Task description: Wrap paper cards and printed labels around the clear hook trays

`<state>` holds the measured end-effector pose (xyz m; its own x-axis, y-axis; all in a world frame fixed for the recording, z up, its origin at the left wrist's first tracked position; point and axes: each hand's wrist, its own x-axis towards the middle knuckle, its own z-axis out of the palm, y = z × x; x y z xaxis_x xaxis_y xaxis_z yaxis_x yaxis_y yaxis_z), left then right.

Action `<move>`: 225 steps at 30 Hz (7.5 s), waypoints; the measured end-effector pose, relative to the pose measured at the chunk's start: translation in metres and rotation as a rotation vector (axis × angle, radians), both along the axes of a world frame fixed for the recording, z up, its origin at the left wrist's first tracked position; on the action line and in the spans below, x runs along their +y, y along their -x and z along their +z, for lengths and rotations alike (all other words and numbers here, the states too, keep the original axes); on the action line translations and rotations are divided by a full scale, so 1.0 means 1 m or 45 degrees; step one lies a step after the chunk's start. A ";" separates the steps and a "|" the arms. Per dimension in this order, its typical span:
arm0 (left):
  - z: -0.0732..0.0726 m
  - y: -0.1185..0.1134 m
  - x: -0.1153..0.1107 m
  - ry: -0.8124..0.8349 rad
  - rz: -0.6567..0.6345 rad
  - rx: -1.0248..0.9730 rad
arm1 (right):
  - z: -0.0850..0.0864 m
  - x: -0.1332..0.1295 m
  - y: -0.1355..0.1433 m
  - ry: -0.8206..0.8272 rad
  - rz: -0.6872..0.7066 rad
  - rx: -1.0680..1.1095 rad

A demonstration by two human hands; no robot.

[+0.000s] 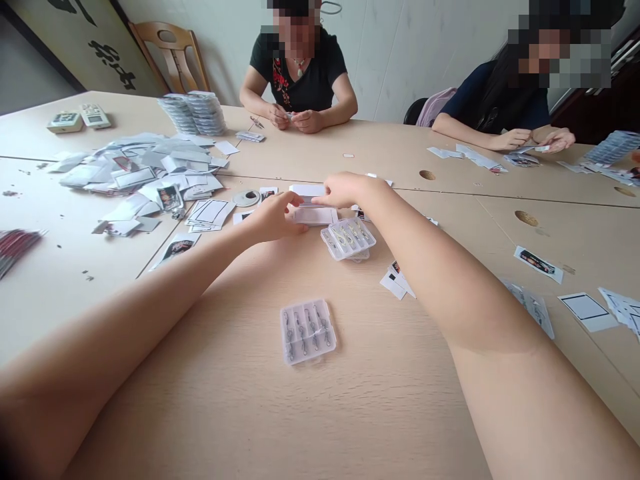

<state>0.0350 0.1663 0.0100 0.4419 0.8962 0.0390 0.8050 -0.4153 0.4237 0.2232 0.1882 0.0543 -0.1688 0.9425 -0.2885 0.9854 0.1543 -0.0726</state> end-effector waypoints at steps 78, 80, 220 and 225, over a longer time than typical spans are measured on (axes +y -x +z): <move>0.049 0.166 -0.044 0.223 0.326 0.399 | -0.064 -0.250 -0.008 -0.665 0.896 0.582; 0.046 0.163 -0.041 0.240 0.333 0.379 | -0.072 -0.250 -0.006 -0.662 0.882 0.611; -0.026 0.012 -0.127 -0.348 -0.420 -0.681 | -0.077 -0.196 0.011 -0.395 -0.125 1.715; -0.025 0.011 -0.125 -0.250 -0.369 -0.680 | -0.079 -0.194 0.012 -0.452 -0.094 1.684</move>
